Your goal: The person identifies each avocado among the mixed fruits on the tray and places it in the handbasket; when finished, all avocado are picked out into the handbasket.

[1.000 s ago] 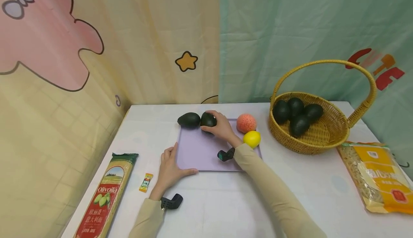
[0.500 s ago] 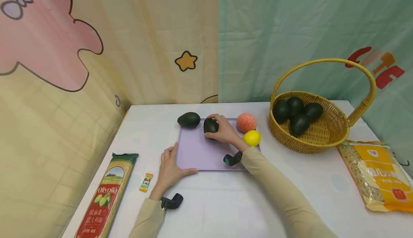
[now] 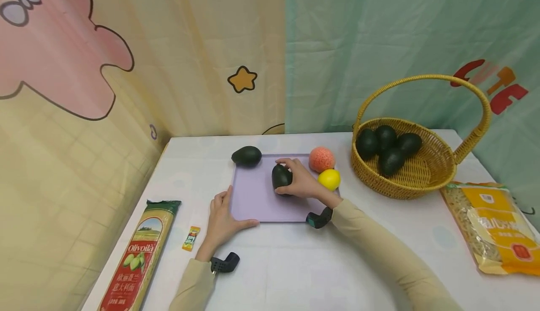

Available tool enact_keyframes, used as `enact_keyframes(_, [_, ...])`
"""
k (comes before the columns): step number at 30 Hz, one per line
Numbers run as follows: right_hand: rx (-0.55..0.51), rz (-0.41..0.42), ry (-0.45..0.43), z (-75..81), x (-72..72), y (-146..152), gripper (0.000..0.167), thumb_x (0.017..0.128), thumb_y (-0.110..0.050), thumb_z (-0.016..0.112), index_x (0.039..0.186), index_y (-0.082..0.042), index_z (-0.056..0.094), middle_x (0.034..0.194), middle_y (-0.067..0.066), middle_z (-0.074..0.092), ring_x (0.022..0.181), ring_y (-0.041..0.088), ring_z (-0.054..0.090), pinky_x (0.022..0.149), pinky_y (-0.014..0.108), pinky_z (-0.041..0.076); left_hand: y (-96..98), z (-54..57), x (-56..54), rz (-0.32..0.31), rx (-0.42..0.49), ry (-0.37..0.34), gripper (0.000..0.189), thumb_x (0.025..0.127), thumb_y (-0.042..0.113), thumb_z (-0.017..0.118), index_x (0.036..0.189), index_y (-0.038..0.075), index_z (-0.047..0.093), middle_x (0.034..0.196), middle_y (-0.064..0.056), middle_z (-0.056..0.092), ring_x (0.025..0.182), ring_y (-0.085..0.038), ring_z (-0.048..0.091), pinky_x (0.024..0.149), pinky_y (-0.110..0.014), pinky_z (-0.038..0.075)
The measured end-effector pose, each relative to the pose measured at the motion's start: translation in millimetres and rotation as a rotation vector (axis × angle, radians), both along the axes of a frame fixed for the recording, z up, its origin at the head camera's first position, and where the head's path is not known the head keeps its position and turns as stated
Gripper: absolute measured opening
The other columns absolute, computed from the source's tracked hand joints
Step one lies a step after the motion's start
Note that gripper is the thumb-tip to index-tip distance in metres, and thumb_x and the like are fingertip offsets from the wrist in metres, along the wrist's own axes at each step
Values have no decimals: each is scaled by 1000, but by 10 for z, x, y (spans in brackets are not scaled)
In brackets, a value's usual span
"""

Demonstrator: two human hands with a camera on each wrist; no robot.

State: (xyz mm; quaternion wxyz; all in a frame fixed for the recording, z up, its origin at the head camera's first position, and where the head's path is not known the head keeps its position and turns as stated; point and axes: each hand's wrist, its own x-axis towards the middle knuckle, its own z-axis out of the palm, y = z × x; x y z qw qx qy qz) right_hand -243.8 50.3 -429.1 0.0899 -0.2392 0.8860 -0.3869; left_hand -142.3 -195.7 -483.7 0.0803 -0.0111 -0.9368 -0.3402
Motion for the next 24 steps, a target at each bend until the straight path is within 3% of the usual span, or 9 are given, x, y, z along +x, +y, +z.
enact_keyframes(7, [-60,-19,46,92,121,130,78,72,-33,81,140,-22,44,125,10,44,110,29,46,84,48,46,4,-2,7,0,7,1,128,53,55,87,149,-1,23,135,-20,33,120,-33,30,97,-46,32])
enact_keyframes(17, [-324,-111,145,503,213,483,77,70,-24,85,131,-14,41,120,13,46,96,31,50,76,44,48,18,-26,-5,-1,-7,6,128,52,55,87,149,-1,23,135,-21,33,120,-33,30,97,-47,32])
enact_keyframes(24, [-340,-208,229,754,254,871,76,75,-22,83,134,-11,36,124,13,43,95,30,51,78,38,49,15,2,12,1,-3,14,128,52,53,88,149,-1,24,135,-21,33,120,-34,30,97,-47,32])
